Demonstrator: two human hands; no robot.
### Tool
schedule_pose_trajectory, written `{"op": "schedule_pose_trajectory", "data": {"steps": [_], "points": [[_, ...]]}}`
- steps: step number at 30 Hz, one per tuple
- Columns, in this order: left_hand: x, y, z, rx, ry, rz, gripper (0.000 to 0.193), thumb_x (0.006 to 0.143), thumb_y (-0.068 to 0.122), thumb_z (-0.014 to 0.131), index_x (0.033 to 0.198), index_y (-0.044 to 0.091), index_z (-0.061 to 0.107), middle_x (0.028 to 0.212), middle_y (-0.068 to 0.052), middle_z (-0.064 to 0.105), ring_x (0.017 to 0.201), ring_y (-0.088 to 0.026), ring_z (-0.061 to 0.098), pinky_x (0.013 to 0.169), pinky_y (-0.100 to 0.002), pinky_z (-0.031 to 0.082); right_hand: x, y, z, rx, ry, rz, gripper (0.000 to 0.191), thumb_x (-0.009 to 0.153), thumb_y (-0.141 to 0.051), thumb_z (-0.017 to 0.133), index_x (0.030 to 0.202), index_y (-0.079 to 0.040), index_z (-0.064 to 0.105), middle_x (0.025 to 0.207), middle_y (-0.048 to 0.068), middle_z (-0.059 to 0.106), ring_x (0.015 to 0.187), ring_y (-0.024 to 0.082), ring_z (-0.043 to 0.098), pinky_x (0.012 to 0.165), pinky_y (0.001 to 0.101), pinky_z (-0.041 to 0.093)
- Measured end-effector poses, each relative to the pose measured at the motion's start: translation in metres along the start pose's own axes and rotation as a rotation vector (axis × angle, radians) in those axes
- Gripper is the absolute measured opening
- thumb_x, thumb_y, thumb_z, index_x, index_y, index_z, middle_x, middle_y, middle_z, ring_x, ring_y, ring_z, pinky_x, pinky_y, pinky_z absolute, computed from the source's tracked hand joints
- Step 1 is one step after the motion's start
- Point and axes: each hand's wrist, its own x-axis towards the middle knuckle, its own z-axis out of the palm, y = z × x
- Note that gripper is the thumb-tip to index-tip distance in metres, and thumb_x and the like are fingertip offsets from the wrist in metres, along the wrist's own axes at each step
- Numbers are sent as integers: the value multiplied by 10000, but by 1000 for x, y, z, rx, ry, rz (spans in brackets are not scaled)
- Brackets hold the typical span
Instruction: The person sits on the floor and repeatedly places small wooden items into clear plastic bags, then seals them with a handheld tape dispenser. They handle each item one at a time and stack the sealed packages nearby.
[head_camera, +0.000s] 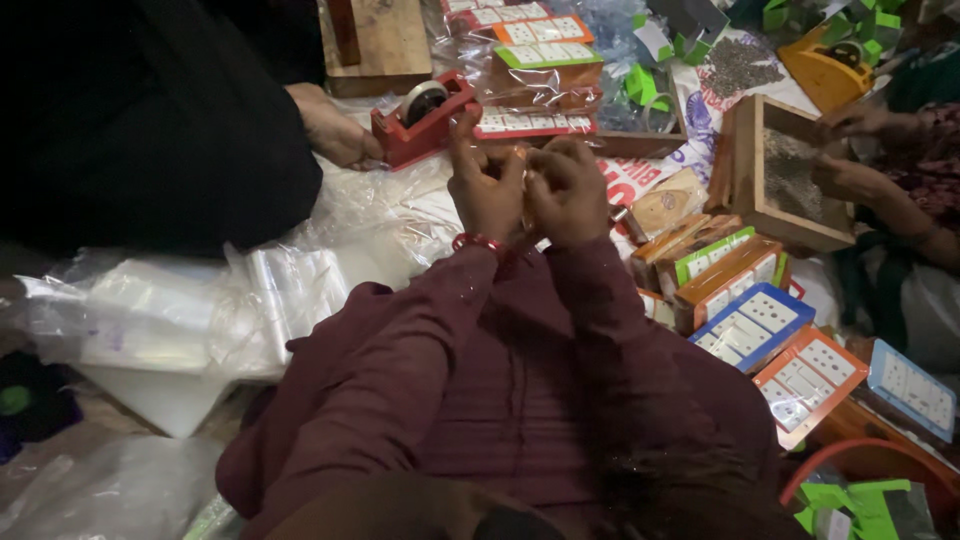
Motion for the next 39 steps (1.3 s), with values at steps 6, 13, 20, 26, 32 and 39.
{"op": "schedule_pose_trajectory", "data": {"steps": [6,13,20,26,32,39], "points": [[12,-7,-6,-118,-68,-28,653,913,-18,761,1479,133,472,864,12,657,773,-70,637,729,-261,555,-5,-43,16,-140,91,-12,277,877,-10,664,1145,13,732,1088,160,616,944,311,660,809,398,538],[14,5,-14,26,-364,67,452,1017,27,665,1444,148,577,778,-23,637,706,-91,608,666,-270,526,-7,-32,11,-100,177,-35,146,854,10,643,984,13,710,995,136,620,878,294,654,770,399,530],[9,25,-30,124,-628,383,451,1096,177,554,1541,196,482,1173,-145,733,1008,-298,753,854,-373,594,-12,-21,9,-41,258,-49,106,876,10,639,975,8,676,993,147,583,879,299,631,743,385,517],[7,42,-33,519,-698,800,958,792,505,818,1566,191,350,1380,-182,601,1206,-402,593,1021,-507,472,-12,61,-6,214,347,110,94,886,37,573,937,24,651,964,112,599,859,212,619,738,361,521],[7,36,-33,625,-772,393,873,843,375,813,1595,269,382,1362,-133,595,1170,-338,601,1042,-455,469,-7,234,-77,100,441,443,183,900,-85,583,975,15,716,872,129,716,722,216,685,646,333,567],[10,1,-5,534,-693,892,752,919,327,796,1559,235,411,1446,-46,521,1315,-237,538,1169,-519,391,-40,294,-42,-781,-541,514,332,977,-366,647,972,-71,799,945,169,770,897,326,728,807,459,566]]}}
